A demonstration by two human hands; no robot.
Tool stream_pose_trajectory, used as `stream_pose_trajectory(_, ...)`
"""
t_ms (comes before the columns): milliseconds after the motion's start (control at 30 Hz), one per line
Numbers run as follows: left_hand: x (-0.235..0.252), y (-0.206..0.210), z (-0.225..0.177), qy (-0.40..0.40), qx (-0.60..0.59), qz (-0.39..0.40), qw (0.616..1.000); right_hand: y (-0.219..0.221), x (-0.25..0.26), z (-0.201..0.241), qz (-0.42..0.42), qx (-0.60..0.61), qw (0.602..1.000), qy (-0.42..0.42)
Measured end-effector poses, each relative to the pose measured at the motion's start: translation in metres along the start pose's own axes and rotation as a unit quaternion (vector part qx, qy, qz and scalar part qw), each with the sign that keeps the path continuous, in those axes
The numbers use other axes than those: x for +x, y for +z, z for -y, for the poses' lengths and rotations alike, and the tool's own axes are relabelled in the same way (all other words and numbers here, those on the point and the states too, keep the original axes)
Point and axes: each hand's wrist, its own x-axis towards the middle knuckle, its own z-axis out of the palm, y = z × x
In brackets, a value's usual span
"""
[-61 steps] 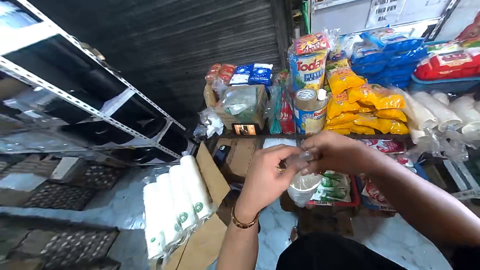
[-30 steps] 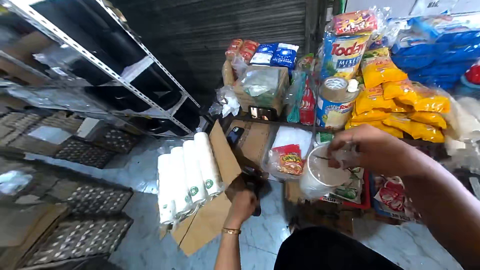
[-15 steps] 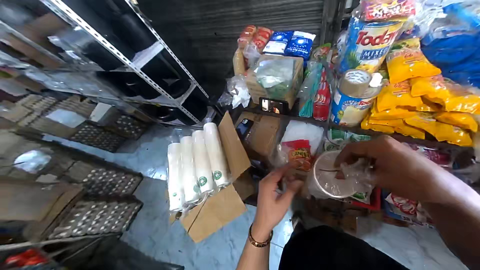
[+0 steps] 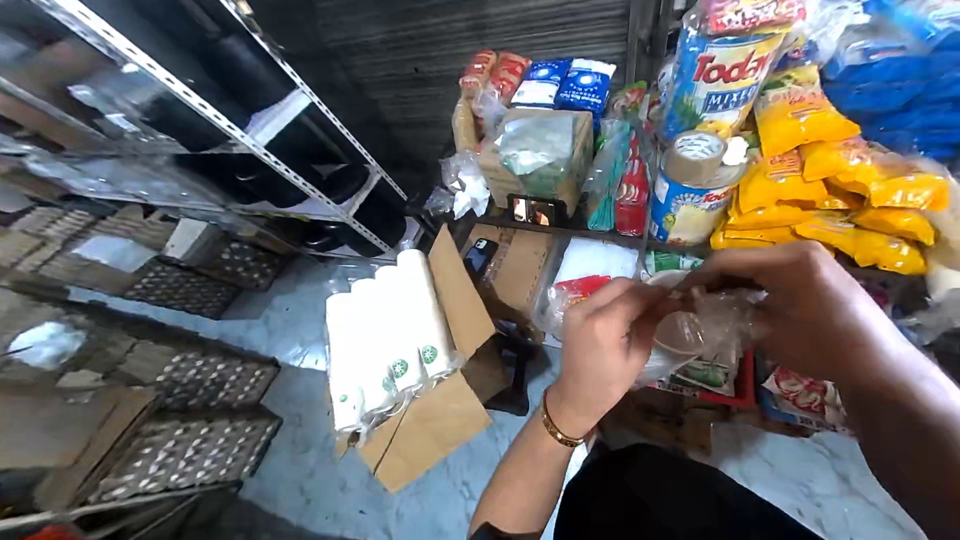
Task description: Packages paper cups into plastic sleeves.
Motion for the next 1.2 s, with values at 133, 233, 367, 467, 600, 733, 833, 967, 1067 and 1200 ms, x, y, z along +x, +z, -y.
stream_pose_trajectory(133, 0.009, -0.003, -0.002, 0.031, 0.063, 0.018, 0.997, -0.003, 0.003, -0.003, 0.0, 0.012, 1.0, -0.019)
stream_pose_trajectory(233, 0.009, -0.005, -0.004, -0.054, 0.011, 0.08, 0.995, 0.002, 0.0, -0.002, 0.025, 0.03, 0.999, -0.004)
stream_pose_trajectory(367, 0.008, -0.006, -0.01, -0.168, -0.153, 0.093, 0.969, 0.013, -0.015, 0.005, -0.031, -0.068, 0.996, -0.056)
stream_pose_trajectory(467, 0.02, -0.008, -0.029, -0.258, -0.273, 0.069, 0.924, 0.029, -0.031, 0.011, -0.076, -0.149, 0.98, -0.109)
stream_pose_trajectory(600, 0.017, -0.004, -0.027, -0.288, -0.33, 0.082, 0.896, 0.044, -0.038, 0.009, -0.123, -0.189, 0.962, -0.154)
stream_pose_trajectory(733, 0.012, -0.001, -0.018, -0.286, -0.33, 0.077, 0.896, 0.045, -0.04, 0.008, -0.126, -0.203, 0.959, -0.153)
stream_pose_trajectory(833, 0.013, -0.005, -0.02, -0.288, -0.304, 0.102, 0.902, 0.045, -0.044, 0.008, -0.125, -0.196, 0.962, -0.146)
stream_pose_trajectory(967, 0.014, -0.009, -0.019, -0.273, -0.283, 0.12, 0.912, 0.043, -0.049, 0.007, -0.107, -0.184, 0.967, -0.143)
stream_pose_trajectory(1067, 0.014, -0.01, -0.019, -0.275, -0.271, 0.128, 0.913, 0.041, -0.051, 0.005, -0.101, -0.177, 0.968, -0.147)
stream_pose_trajectory(1200, 0.015, -0.01, -0.016, -0.281, -0.301, 0.131, 0.902, 0.039, -0.051, 0.001, -0.111, -0.175, 0.964, -0.165)
